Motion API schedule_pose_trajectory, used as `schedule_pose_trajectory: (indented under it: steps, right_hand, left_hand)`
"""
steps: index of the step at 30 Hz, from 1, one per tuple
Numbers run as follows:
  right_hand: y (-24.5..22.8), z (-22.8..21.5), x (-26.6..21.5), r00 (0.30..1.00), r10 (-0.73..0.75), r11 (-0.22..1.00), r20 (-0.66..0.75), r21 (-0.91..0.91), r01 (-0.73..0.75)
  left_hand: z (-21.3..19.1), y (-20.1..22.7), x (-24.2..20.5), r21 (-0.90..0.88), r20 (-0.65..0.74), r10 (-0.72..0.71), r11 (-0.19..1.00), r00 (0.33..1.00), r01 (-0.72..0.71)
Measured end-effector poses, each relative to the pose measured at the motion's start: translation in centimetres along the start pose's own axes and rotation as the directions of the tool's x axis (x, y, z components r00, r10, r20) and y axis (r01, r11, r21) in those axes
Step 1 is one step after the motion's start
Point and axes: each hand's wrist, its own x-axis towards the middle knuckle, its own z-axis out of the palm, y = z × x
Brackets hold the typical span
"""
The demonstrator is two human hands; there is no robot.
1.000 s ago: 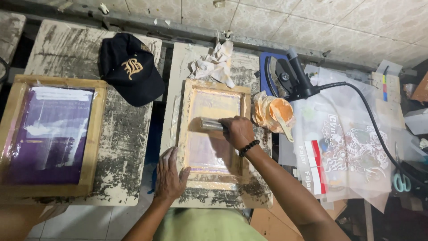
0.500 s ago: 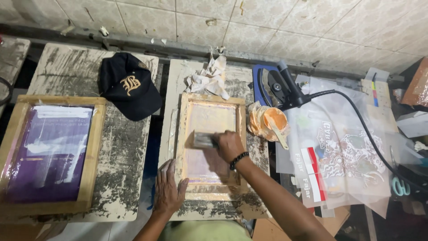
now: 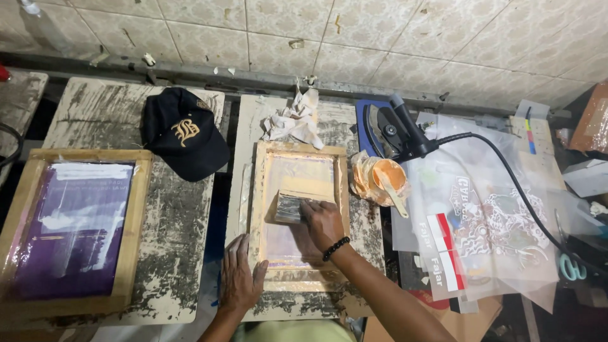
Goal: The person uses a squeegee to spread orange ink across a screen printing frame. They then use a white cloth to wipe the squeegee and the frame. The person continues to pull the ink across the screen repeatedly.
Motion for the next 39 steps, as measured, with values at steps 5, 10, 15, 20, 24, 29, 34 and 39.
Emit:
schedule_pose_trajectory:
  steps: [5, 10, 15, 20, 24, 29, 34, 39]
  right_hand:
    - [1.0, -3.5, 2.8, 0.998, 0.0, 1.0, 0.065, -0.01, 0.0]
    - [5.0, -1.5, 8.7, 0.999, 0.015, 0.996, -0.031, -0.085, -0.017]
    - [6.6, 0.3, 12.3, 0.997, 0.062, 0.994, 0.053, -0.096, -0.056]
    - [5.8, -0.5, 10.5, 0.994, -0.004, 0.998, 0.108, -0.061, 0.01]
    - [3.9, -1.2, 6.9, 0.97, -0.033, 0.999, 0.24, -0.009, 0.036]
    - [1.8, -4.2, 3.2, 0.963, -0.087, 0.996, 0.254, -0.008, 0.092]
    - [2.5, -2.7, 5.1, 0.991, -0.132, 0.991, -0.036, -0.006, 0.132]
    - [1.9, 1.8, 2.4, 0.998, -0.061, 0.993, 0.029, -0.098, 0.063]
  left_hand:
    - [-0.1, -0.2, -0.3, 0.034, 0.052, -0.053, 0.998, 0.997, 0.051]
    - [-0.1, 0.0, -0.3, 0.001, 0.006, -0.017, 1.0, 1.0, 0.017]
    - [-0.9, 0.4, 0.1, -0.022, 0.051, -0.026, 0.999, 0.998, 0.027]
    - [-0.7, 0.1, -0.2, 0.007, 0.073, -0.056, 0.998, 0.996, 0.056]
    - [-0.3, -0.2, 0.1, 0.023, 0.037, -0.014, 1.0, 0.999, 0.014]
    - [-0.8, 0.4, -0.4, 0.002, 0.036, -0.02, 1.0, 0.999, 0.02]
    - [-0.5, 0.2, -0.2, 0.002, 0.077, -0.067, 0.998, 0.995, 0.067]
    - [-0.7, 0.3, 0.0, 0.006, 0.076, -0.065, 0.998, 0.995, 0.065]
